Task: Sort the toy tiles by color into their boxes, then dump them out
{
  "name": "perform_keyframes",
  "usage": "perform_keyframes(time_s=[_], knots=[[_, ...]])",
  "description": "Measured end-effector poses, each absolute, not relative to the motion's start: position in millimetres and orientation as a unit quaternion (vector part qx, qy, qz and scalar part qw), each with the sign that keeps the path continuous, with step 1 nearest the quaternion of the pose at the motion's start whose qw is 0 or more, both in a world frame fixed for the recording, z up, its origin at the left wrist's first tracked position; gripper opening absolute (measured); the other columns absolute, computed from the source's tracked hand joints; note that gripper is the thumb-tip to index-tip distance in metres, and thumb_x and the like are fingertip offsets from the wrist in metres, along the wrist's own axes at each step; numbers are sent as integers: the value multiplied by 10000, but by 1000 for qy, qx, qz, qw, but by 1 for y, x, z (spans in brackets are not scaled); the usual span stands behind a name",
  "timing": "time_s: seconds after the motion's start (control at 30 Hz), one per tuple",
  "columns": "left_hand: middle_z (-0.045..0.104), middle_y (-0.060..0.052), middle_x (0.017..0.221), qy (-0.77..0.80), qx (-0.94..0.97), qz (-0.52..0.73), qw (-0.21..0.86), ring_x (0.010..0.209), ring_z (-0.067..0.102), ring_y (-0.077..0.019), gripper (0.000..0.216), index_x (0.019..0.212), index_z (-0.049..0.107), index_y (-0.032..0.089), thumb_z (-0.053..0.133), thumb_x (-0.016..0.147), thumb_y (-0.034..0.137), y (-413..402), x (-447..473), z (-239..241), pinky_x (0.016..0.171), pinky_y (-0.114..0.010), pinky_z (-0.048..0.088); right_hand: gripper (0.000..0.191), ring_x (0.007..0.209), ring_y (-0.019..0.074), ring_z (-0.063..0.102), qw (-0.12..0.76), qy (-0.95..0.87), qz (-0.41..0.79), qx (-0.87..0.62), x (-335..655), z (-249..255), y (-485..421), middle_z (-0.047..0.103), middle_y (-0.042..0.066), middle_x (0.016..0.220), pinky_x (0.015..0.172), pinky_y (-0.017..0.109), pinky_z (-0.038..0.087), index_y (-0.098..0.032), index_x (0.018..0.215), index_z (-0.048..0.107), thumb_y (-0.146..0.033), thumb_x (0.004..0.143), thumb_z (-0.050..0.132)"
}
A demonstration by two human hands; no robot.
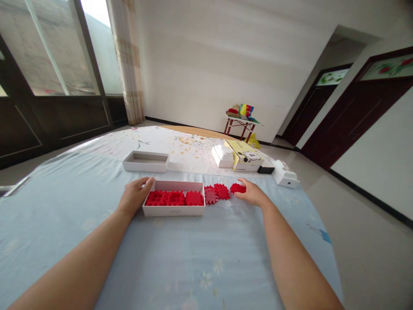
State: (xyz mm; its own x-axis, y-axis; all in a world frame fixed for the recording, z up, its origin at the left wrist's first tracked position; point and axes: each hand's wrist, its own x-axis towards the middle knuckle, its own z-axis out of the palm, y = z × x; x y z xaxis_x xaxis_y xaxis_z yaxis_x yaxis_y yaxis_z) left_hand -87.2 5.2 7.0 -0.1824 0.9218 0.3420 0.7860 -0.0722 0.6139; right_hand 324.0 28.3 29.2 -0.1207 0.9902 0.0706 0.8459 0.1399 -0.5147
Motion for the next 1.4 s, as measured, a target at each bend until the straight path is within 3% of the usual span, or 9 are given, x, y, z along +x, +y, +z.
perform_keyframes(time_s=[0.3,0.57,0.73,1.03,1.23,1.4], knots=[[678,-39,693,670,646,358,73,697,583,-180,473,755,682,170,329,801,481,2,-82,11,643,-227,392,729,1089,251,538,283,-783,191,-520,259,73,0,577,101,1166,956,404,382,-206,1331,393,-371,674,664],[678,-48,698,666,647,364,73,719,587,-186,474,750,680,168,319,814,468,2,-82,10,650,-235,387,609,980,199,575,205,-827,296,-431,175,84,11,588,84,1105,855,335,443,-196,1197,465,-388,665,690],[680,-48,699,662,646,373,77,717,583,-184,461,744,680,167,330,819,458,2,-81,9,654,-241,380,549,801,170,613,122,-814,382,-420,129,92,32,635,56,981,678,267,478,-183,1105,515,-467,663,672],[709,-58,757,664,635,384,97,779,613,-195,534,719,679,177,236,862,438,5,-82,5,683,-246,396,279,587,107,526,8,-851,297,-433,89,96,49,595,-35,599,537,196,372,-166,753,671,-418,635,650],[718,-56,781,661,626,397,115,813,618,-208,513,722,687,183,264,850,443,4,-82,6,712,-256,407,348,562,88,495,9,-850,332,-409,89,87,49,592,-34,622,508,190,346,-169,801,690,-485,675,615],[716,-58,777,662,631,391,103,807,619,-205,518,716,684,181,257,855,440,4,-82,7,706,-258,403,388,578,99,512,36,-882,256,-393,93,90,38,601,-19,619,533,201,348,-161,758,697,-502,776,514]])
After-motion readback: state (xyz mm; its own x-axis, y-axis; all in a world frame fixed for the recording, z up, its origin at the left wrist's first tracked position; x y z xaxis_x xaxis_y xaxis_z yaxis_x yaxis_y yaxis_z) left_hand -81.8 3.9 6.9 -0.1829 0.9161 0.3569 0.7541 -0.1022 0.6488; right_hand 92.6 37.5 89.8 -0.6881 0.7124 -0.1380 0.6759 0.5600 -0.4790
